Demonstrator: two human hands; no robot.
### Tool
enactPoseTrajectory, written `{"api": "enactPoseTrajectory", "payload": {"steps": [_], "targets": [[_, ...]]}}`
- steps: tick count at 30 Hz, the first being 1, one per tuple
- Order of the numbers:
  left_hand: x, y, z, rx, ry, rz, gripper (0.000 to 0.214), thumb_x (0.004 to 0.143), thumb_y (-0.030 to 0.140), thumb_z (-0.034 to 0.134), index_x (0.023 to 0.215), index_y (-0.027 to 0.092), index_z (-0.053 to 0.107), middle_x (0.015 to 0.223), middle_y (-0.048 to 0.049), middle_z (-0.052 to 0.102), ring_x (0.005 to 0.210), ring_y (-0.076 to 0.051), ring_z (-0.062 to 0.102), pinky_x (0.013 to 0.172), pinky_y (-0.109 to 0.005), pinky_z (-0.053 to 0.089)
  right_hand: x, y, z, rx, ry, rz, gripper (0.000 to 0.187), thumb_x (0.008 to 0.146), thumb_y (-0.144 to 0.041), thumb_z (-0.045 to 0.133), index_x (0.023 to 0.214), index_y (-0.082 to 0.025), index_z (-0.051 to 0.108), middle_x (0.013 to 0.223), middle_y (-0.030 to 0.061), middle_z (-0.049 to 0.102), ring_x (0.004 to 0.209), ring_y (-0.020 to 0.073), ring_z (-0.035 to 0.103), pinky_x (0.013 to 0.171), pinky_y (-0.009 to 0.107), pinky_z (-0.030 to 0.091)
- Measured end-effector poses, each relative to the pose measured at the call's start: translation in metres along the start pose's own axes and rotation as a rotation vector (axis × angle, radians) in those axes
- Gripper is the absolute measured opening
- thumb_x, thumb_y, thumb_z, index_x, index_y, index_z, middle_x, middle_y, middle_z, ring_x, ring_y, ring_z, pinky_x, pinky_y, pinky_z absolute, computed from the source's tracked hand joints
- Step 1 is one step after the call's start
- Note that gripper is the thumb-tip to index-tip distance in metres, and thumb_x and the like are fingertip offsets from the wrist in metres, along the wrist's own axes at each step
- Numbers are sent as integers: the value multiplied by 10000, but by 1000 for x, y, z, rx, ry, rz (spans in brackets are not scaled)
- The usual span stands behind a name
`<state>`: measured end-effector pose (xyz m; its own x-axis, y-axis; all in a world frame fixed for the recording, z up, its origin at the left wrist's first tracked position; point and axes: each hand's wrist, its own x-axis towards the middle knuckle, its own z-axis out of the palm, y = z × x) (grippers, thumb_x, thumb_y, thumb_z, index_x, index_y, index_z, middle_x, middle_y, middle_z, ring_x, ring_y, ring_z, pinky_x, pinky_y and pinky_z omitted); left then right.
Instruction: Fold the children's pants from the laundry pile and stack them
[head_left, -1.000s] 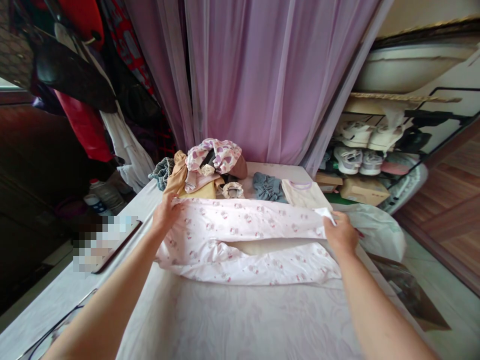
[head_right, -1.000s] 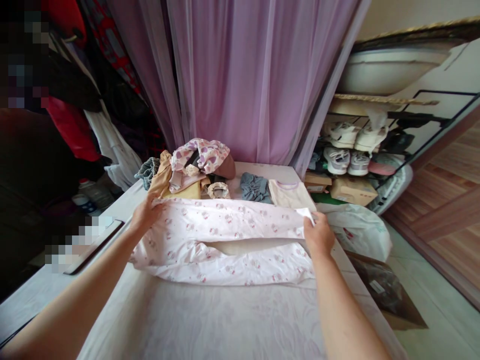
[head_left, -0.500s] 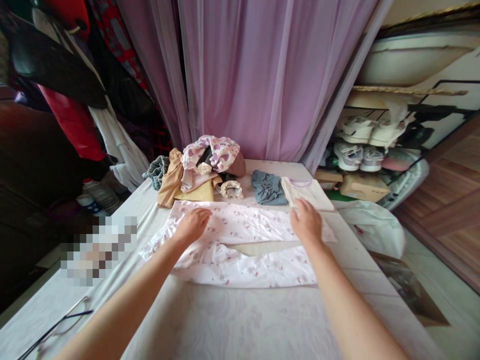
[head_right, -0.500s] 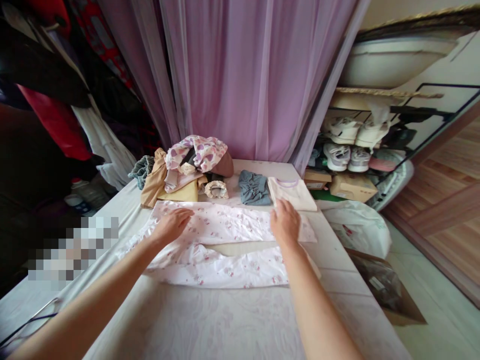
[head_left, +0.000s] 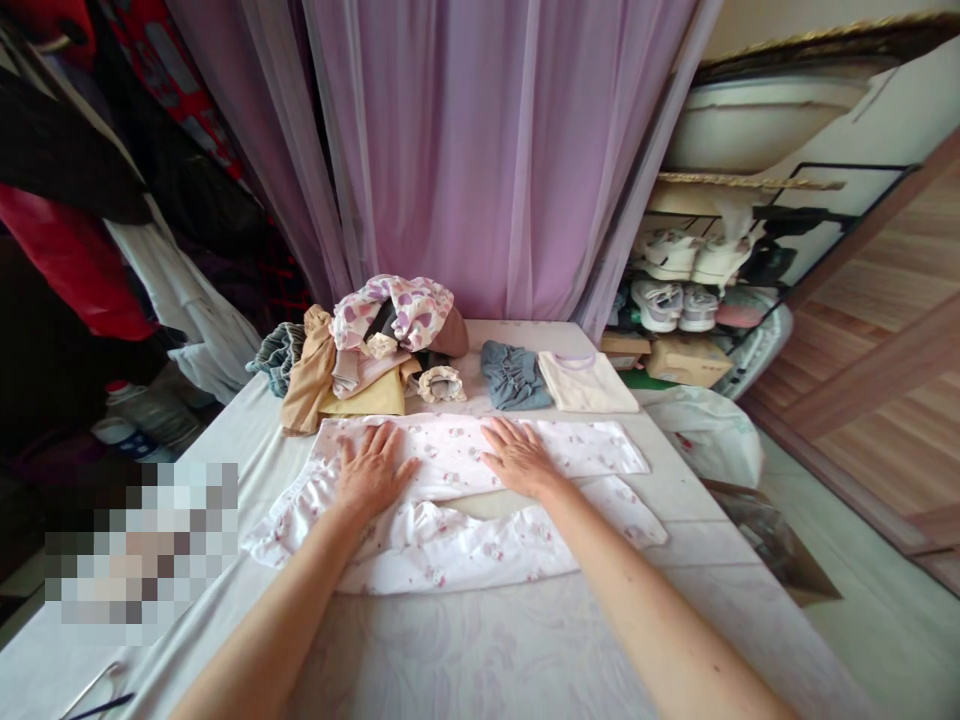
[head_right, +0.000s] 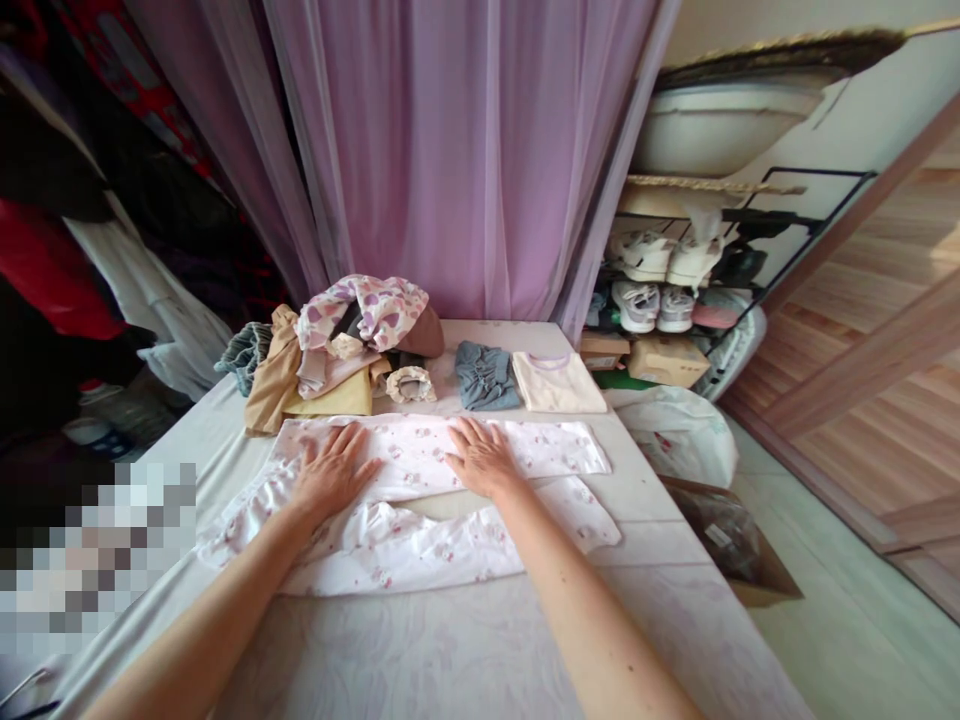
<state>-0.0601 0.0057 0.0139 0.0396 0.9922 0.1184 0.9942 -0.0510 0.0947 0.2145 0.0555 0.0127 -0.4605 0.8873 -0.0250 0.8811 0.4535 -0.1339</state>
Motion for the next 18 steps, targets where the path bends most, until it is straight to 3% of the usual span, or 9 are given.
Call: {"api": "enactPoseTrajectory", "payload": {"steps": [4,7,11,15,18], "targets": [[-4,0,2,13,53,-107,571,942,500,390,1422,200,462,1516,-140,416,1416,-347,309,1139,-619,165,-27,59,-2,-65,-12,195,568,981,-446,281,1511,-247,323,1604,71,251,1467,228,226,1169,510,180],[-8,0,1,0,107,-139,544,937,468,407,1388,177,494,1494,-149,439,1402,-350,312,1128,-588,217,-40,86,1,-114,50,308,551,976,-442,287,1482,-243,379,1580,82,311,1446,229,276,1165,494,198],[-9,-14,-8,-65,188,-168,396,934,365,408,1224,179,605,1347,-130,574,1282,-307,460,1088,-461,332,-44,96,9,-159,135,304,544,964,-434,306,1452,-226,426,1546,97,377,1413,243,329,1149,486,232],[-4,-52,-28,-112,332,-446,355,924,379,397,1119,192,628,1170,-130,656,1121,-290,574,960,-403,426,-42,97,16,-165,163,280,539,950,-426,320,1435,-227,444,1531,104,400,1396,256,350,1129,498,260],[3,-76,-46,-210,250,-607,432,878,515,455,1096,184,627,1069,-114,697,991,-277,633,801,-339,465,-42,100,19,-172,194,268,531,941,-428,329,1419,-237,459,1519,105,417,1384,266,363,1119,509,267]]}}
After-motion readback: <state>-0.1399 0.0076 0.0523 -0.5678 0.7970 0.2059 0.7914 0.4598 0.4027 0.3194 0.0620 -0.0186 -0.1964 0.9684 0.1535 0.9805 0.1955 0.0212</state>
